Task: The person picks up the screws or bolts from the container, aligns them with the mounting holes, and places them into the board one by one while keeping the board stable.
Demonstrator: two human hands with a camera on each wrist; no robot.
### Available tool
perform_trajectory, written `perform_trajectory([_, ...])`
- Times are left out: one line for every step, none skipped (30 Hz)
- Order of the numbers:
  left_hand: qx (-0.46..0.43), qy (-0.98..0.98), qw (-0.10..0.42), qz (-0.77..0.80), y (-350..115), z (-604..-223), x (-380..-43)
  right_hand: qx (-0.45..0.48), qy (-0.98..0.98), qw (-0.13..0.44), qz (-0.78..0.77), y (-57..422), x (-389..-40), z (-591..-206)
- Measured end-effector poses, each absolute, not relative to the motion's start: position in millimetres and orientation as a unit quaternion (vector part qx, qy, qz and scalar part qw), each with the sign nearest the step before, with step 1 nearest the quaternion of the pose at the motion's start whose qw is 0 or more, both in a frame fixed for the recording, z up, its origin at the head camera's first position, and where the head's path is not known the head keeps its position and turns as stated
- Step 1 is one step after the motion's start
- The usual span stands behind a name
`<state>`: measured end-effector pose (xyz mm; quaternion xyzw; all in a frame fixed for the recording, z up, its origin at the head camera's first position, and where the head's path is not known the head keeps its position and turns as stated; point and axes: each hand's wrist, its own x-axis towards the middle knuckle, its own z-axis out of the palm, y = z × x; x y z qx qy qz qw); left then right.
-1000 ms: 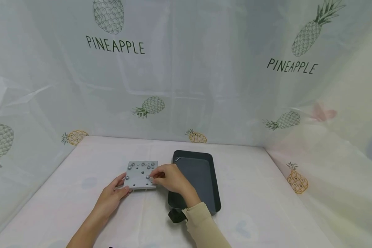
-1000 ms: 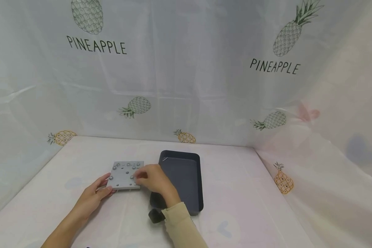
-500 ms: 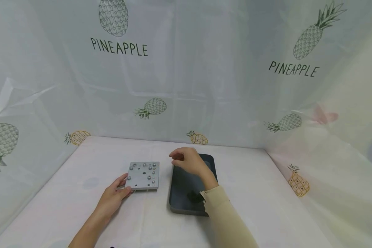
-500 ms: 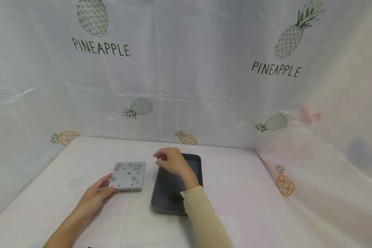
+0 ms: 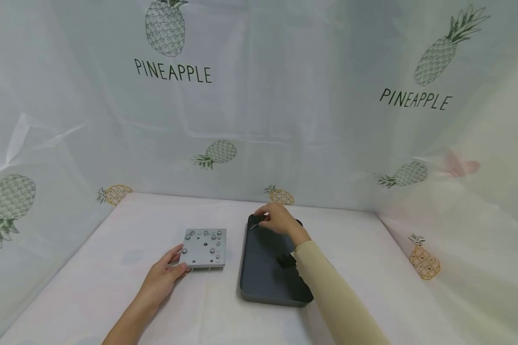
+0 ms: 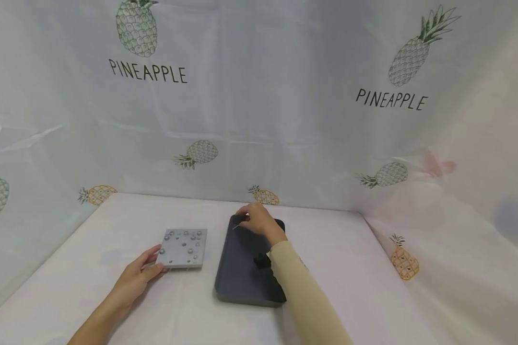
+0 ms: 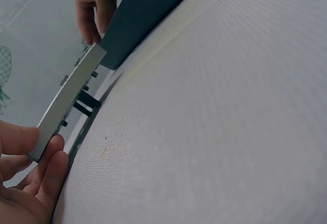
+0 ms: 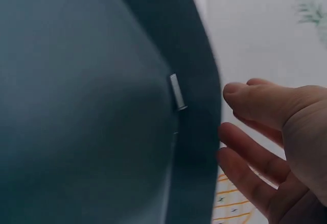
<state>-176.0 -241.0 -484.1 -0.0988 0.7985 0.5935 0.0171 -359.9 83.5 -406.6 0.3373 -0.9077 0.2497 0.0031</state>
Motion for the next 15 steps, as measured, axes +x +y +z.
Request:
perform_trajectory([-0.099,0.798,0.016,0.594,-240.5,-484.3,-176.3,0.338,-0.909,-0.001,0.243,83.8,-361.2,-408.3])
perform_trajectory([-0.098,0.797,0.016,0.595,-240.0,-484.3,-176.4,0.338,-0.910,-0.006,0.240,84.0,-362.6,-410.1])
perform_trajectory([-0.099,0.798,0.015,0.594,-239.7,-484.2,-176.5,0.337,-0.911,-0.011,0.236,84.2,-364.2,-412.3])
perform_trajectory([-0.098,0.799,0.015,0.593,-239.4,-484.1,-176.7,0.337,-0.912,-0.014,0.232,84.3,-365.5,-414.2])
perform_trajectory([-0.098,0.799,0.015,0.594,-239.2,-484.0,-176.8,0.339,-0.913,-0.014,0.228,84.3,-367.0,-416.4])
perform_trajectory([-0.099,0.798,0.015,0.594,-239.0,-483.8,-176.8,0.340,-0.913,-0.015,0.227,84.3,-368.5,-418.7])
perform_trajectory([-0.099,0.798,0.015,0.595,-239.0,-483.8,-176.9,0.340,-0.913,-0.017,0.224,84.0,-369.8,-420.7])
perform_trajectory([-0.098,0.797,0.014,0.596,-239.1,-483.8,-176.8,0.341,-0.913,-0.021,0.224,83.6,-371.3,-423.0])
perform_trajectory([-0.097,0.796,0.013,0.597,-239.1,-483.8,-176.8,0.341,-0.913,-0.025,0.224,83.1,-372.7,-425.3])
perform_trajectory([-0.096,0.796,0.013,0.598,-239.2,-483.9,-176.7,0.341,-0.913,-0.029,0.221,82.4,-373.9,-427.6])
perform_trajectory([-0.096,0.794,0.012,0.600,-239.4,-484.0,-176.4,0.345,-0.912,-0.033,0.218,81.7,-375.2,-430.1])
perform_trajectory([-0.097,0.793,0.012,0.601,-239.6,-483.9,-175.8,0.345,-0.913,-0.040,0.216,80.8,-376.4,-432.4])
perform_trajectory([-0.097,0.793,0.012,0.601,-239.8,-484.1,-175.6,0.344,-0.914,-0.045,0.212,79.6,-377.4,-434.7])
perform_trajectory([-0.097,0.793,0.011,0.601,-239.8,-484.2,-175.2,0.344,-0.914,-0.049,0.209,78.5,-378.6,-437.1])
perform_trajectory([-0.098,0.794,0.011,0.600,-239.9,-484.4,-174.9,0.344,-0.915,-0.051,0.204,77.4,-379.5,-439.2])
